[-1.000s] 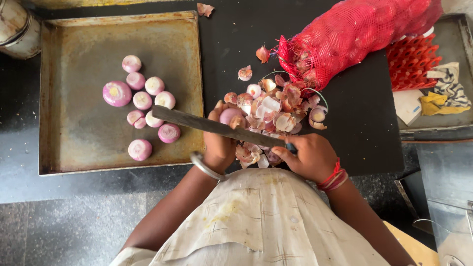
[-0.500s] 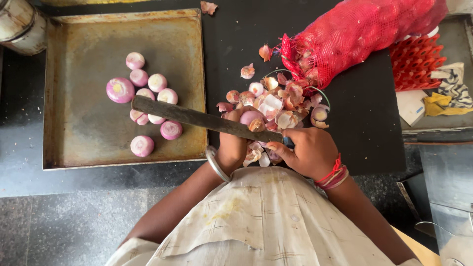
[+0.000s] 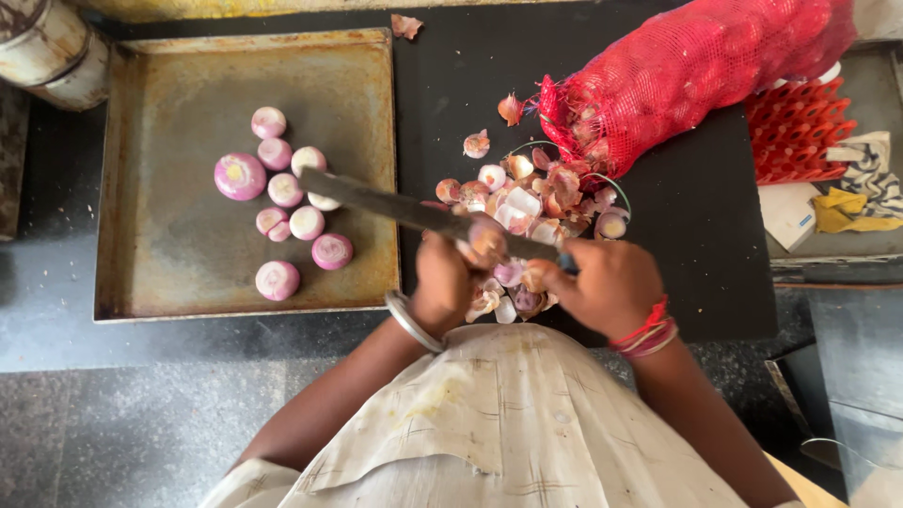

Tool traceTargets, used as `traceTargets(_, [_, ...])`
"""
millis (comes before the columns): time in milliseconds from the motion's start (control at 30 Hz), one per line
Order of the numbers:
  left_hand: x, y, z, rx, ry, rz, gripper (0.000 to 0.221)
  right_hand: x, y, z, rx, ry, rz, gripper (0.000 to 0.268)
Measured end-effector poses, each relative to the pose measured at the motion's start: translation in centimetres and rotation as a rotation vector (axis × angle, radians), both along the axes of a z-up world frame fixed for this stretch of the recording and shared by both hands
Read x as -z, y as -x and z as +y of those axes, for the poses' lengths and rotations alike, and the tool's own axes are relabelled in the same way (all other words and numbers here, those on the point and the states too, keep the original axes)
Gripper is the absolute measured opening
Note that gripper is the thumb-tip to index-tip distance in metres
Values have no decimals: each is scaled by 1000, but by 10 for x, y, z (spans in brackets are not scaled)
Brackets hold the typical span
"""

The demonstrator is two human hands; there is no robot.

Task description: The person peels onions using a large knife and by hand, placing the peeled onions onto a metal tray.

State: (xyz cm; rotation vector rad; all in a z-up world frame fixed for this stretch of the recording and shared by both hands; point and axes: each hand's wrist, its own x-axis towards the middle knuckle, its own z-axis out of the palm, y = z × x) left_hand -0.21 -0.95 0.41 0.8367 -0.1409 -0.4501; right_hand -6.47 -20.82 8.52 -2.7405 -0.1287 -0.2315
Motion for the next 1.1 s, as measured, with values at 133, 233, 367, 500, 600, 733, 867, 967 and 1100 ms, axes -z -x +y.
traceTargets(133, [-26,-20,30,-107,-134,379,42,7,4,-38,167,20,81,54])
traceTargets(233, [-35,-13,38,20,-131,364,39,31,9,-54,90,-224,134,59])
traceTargets(367, [-35,-10,30,156,-201,401,51,68,11,-45,-108,-940,587,67])
traceTargets(500, [-33,-11,36,98,-257,234,56,71,13,-28,14,-1384,942,66])
traceTargets(600, [-24,-14,37,88,-257,221,55,62,9,-26,-56,-1504,905,67])
traceTargets(733, [-9,-13,33,123,-190,170,46,51,1,-26,-99,-1616,906,66])
traceTargets(867, [-10,-13,33,135,-139,171,34,47,7,-19,53,-1392,795,67])
traceTargets(967, [-19,-12,36,175,-100,139,41,52,13,-12,-55,-1501,752,67])
traceTargets(1100, [-29,-4,38,237,-54,60,51,55,16,-12,-60,-1419,712,63])
